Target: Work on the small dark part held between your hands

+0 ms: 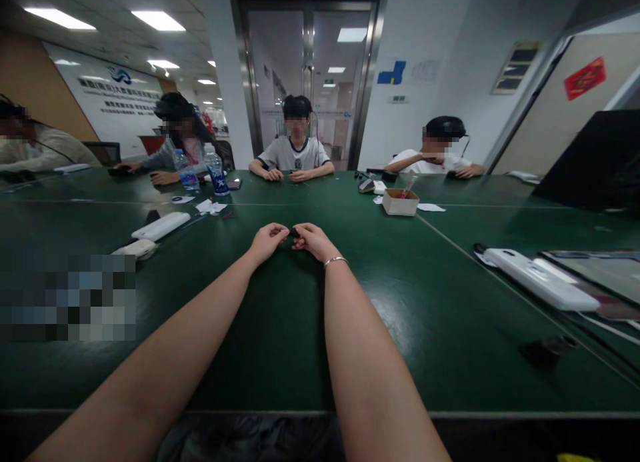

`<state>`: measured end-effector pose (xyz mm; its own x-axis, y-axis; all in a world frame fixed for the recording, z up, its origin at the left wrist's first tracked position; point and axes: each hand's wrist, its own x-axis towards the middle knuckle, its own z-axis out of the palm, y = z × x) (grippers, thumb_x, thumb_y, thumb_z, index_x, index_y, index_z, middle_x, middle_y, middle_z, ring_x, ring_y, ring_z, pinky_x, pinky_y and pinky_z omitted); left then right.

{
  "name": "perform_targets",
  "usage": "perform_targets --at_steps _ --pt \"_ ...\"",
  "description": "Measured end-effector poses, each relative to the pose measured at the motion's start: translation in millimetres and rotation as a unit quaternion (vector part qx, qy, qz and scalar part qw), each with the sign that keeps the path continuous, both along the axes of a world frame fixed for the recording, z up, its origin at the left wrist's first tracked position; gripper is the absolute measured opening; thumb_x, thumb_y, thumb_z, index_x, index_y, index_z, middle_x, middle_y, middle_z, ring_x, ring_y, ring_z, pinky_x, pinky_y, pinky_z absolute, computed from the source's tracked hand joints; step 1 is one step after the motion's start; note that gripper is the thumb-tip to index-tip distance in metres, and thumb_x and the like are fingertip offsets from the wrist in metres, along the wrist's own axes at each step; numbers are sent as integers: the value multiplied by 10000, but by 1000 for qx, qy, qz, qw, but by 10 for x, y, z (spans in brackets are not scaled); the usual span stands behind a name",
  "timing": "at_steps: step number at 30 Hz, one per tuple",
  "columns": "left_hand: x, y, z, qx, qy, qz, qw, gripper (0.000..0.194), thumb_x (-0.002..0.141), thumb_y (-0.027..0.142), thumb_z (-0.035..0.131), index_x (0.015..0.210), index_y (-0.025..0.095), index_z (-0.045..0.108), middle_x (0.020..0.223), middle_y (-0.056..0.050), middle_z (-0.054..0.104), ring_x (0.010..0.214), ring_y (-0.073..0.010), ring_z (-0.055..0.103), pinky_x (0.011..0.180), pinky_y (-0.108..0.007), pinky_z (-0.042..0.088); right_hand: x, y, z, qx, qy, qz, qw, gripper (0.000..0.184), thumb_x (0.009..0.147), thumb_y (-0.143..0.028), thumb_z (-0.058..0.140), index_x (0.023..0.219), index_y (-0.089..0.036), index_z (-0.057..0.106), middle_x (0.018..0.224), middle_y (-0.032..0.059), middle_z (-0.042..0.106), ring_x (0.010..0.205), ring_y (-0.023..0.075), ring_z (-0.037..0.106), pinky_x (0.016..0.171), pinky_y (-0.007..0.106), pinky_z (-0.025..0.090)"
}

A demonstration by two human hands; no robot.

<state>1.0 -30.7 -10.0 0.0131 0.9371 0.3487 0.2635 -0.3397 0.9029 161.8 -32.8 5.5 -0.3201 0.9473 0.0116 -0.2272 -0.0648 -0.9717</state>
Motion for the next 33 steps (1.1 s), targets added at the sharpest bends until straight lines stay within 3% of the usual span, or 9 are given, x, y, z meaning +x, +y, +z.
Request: perform_targets --at_steps 7,12,14,17,25,30,33 --pt "-14 23 -28 2 -4 -13 1000 218 720 347 614 825 157 638 724 -47 651 699 -156 605 709 -300 475 25 -30 4 14 20 10 1000 232 787 -17 581 972 -156 570 631 -42 588 477 66 563 683 298 570" --pt "-3 8 -13 3 -3 -3 1000 215 727 344 612 829 157 637 723 -39 645 697 -146 599 707 -287 474 11 -17 1 -8 18 -2 1000 32 869 -174 569 871 -146 553 579 -15 579 454 80 553 616 281 565" --pt "-2 9 -14 -1 -4 -3 1000 208 725 339 618 826 158 639 717 -36 645 694 -145 599 711 -289 475 9 -9 -5 -5 17 -6 1000 82 876 -213 572 831 -147 552 536 -26 547 432 75 524 598 278 563" --pt "-5 26 -38 -3 0 -5 1000 203 730 334 621 833 160 638 732 -39 650 711 -149 608 722 -294 481 18 -3 -16 1 22 -6 1000 45 841 -152 603 864 -152 564 572 -35 563 437 62 517 620 281 568" --pt "6 24 -66 6 -3 -27 1000 217 753 318 606 905 164 627 790 -40 659 730 -150 630 714 -294 496 36 -18 -12 10 32 -5 999 186 786 -32 584 920 -160 566 617 -50 578 449 61 551 656 287 571" --pt "-4 42 -69 22 4 -5 1000 230 750 322 614 909 157 637 787 -52 668 747 -155 630 741 -307 496 7 -19 14 -16 19 -13 1000 54 861 -153 570 899 -155 532 624 -10 613 463 81 583 615 270 567" --pt "-10 50 -76 20 -2 -2 1000 246 737 329 630 916 160 639 792 -52 670 760 -157 630 745 -306 495 1 -21 15 -14 14 -12 1000 87 888 -234 559 875 -160 516 570 -7 597 464 92 586 590 261 560"
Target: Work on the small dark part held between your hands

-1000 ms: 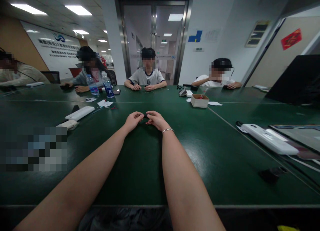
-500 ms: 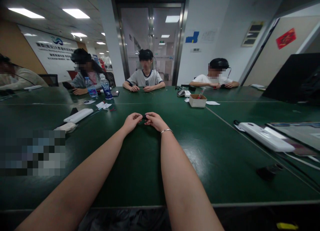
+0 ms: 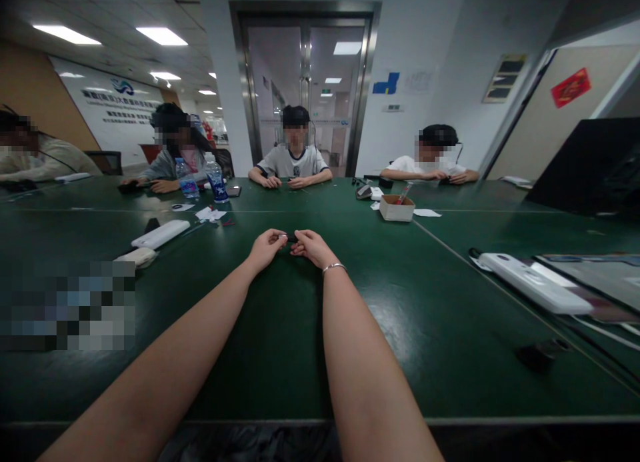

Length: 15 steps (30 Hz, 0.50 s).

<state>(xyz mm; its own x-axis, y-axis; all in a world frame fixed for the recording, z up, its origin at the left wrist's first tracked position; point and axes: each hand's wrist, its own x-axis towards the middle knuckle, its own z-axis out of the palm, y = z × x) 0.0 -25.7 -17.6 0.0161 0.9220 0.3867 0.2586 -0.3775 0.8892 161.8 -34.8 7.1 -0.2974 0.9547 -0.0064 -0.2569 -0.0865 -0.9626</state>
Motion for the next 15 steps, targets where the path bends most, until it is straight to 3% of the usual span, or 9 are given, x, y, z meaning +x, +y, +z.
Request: perform_targets --at_steps 3,9,15 --pt "0 -14 12 -8 -11 -9 1000 240 727 318 641 908 160 636 802 -52 669 755 -153 632 756 -308 493 9 -4 -3 1 4 -7 1000 52 880 -183 558 903 -168 514 570 -17 600 456 84 581 596 258 561" --pt "10 -45 45 -18 -23 -14 999 214 721 301 650 880 160 630 774 -44 664 742 -152 629 757 -312 489 31 -14 4 2 24 -4 1000 172 808 -112 609 937 -189 526 692 -23 638 464 72 595 598 265 568" --pt "38 -86 91 -30 -15 -35 999 183 738 297 627 855 157 620 737 -36 652 712 -149 622 703 -296 487 6 -9 -10 12 3 -8 1000 98 819 -206 635 849 -159 555 519 -53 546 429 64 539 595 257 570"
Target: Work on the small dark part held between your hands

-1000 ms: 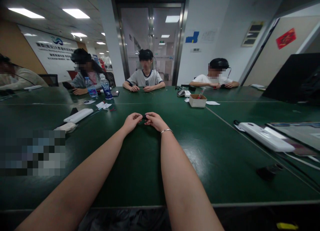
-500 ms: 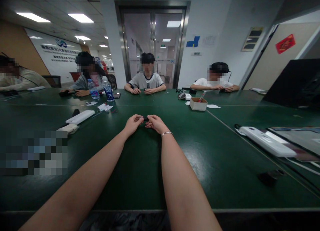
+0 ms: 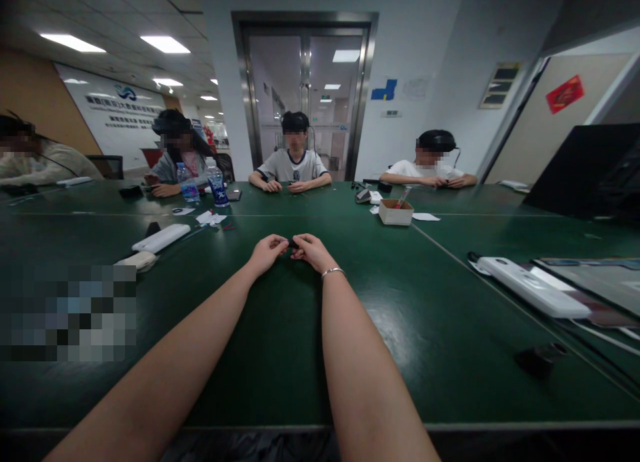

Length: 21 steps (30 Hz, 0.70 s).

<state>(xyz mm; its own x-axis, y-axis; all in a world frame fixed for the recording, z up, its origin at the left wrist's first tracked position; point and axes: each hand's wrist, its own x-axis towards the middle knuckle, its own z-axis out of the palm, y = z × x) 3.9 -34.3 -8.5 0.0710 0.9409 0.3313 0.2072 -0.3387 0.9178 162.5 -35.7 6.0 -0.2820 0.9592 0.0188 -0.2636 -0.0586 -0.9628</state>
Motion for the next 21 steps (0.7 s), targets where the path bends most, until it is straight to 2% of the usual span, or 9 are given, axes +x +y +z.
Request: perform_targets --at_steps 7,15,18,21 --pt "11 14 -11 -9 -8 4 1000 205 724 340 635 811 155 617 697 -34 651 675 -142 612 665 -281 475 26 12 -21 19 12 6 1000 194 752 -102 671 906 -169 574 626 -54 592 445 51 553 638 267 575" --pt "-7 24 -21 -3 -12 7 1000 224 722 354 644 824 154 630 725 -50 667 704 -162 631 691 -308 494 -1 16 -8 -4 4 -2 1000 148 843 -272 624 809 -161 532 540 -36 544 421 71 528 576 272 568" --pt "-1 -2 4 -12 -24 3 1000 226 707 348 659 813 150 625 719 -54 666 700 -172 633 702 -329 498 6 21 -19 -4 8 -2 1000 79 833 -182 618 855 -163 545 567 -42 560 422 60 519 592 270 568" --pt "5 -16 22 -18 -28 6 999 214 707 334 660 805 148 619 706 -53 661 693 -170 630 700 -329 497 22 15 -21 6 16 4 1000 143 800 -103 615 910 -174 556 620 -50 579 443 56 546 617 264 567"
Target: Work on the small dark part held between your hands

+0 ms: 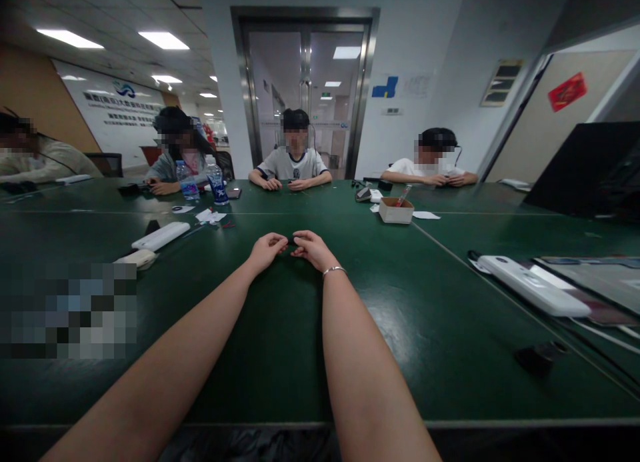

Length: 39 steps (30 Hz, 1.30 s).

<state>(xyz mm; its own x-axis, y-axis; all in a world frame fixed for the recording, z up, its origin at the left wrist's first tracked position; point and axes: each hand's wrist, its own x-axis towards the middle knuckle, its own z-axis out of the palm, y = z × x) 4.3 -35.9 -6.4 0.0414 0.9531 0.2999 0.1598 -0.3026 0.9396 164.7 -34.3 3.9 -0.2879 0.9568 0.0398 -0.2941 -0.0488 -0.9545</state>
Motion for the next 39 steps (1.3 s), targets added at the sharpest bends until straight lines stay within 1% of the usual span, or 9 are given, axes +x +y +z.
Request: perform_targets --at_steps 4,8,11,15,22,30,35,37,39 --pt "-1 8 -4 1 5 9 1000 213 712 343 658 802 154 622 705 -47 662 686 -162 626 703 -323 492 -5 -20 26 0 10 -2 1000 139 799 -127 624 909 -175 554 670 -36 597 458 64 569 630 275 570" --pt "-7 28 -25 12 2 10 1000 224 715 351 657 815 153 626 708 -45 660 686 -155 623 683 -301 488 -26 -33 54 -19 -4 -11 1000 69 865 -219 575 853 -163 537 604 -15 588 431 74 552 576 261 563" --pt "-12 44 -40 6 -3 1 1000 236 710 351 663 822 148 625 719 -46 663 687 -152 623 688 -300 490 -19 -38 56 -14 -6 -11 1000 31 857 -148 565 879 -158 547 601 -24 589 420 64 539 575 255 562" --pt "-19 63 -56 -2 -7 1 1000 252 706 355 668 830 140 629 723 -49 665 693 -155 628 689 -301 491 -4 -38 45 2 12 -1 1000 165 801 -55 582 922 -164 560 668 -36 608 441 61 561 612 271 572" --pt "-20 63 -56 9 6 4 1000 220 725 329 650 839 143 632 727 -47 669 699 -150 631 712 -298 496 -34 -21 36 -11 -12 -2 1000 46 850 -178 589 867 -153 554 567 -31 575 424 64 533 607 276 571" --pt "-30 54 -47 2 8 -6 1000 221 733 321 642 852 136 628 741 -56 671 715 -157 632 711 -306 499 -4 -19 31 2 -4 6 1000 188 806 -37 565 949 -159 561 624 -40 597 460 68 572 657 280 569" --pt "-24 51 -46 9 6 3 1000 205 736 307 637 854 139 626 731 -46 664 702 -143 627 692 -281 495 -34 -13 36 -13 -13 -2 1000 12 875 -155 548 866 -147 549 615 -8 607 434 66 550 610 263 562" --pt "-24 54 -50 9 4 2 1000 200 737 304 635 851 139 625 737 -48 666 707 -143 629 698 -281 496 -40 -11 35 -13 -21 -2 1000 51 888 -184 541 855 -146 545 574 -8 592 428 71 541 594 265 560" --pt "-26 61 -57 9 8 -1 1000 203 737 308 632 850 140 626 743 -51 667 714 -148 632 703 -288 497 -38 -8 31 -10 -23 2 1000 20 876 -163 556 866 -147 548 566 -16 586 432 72 539 598 265 561"
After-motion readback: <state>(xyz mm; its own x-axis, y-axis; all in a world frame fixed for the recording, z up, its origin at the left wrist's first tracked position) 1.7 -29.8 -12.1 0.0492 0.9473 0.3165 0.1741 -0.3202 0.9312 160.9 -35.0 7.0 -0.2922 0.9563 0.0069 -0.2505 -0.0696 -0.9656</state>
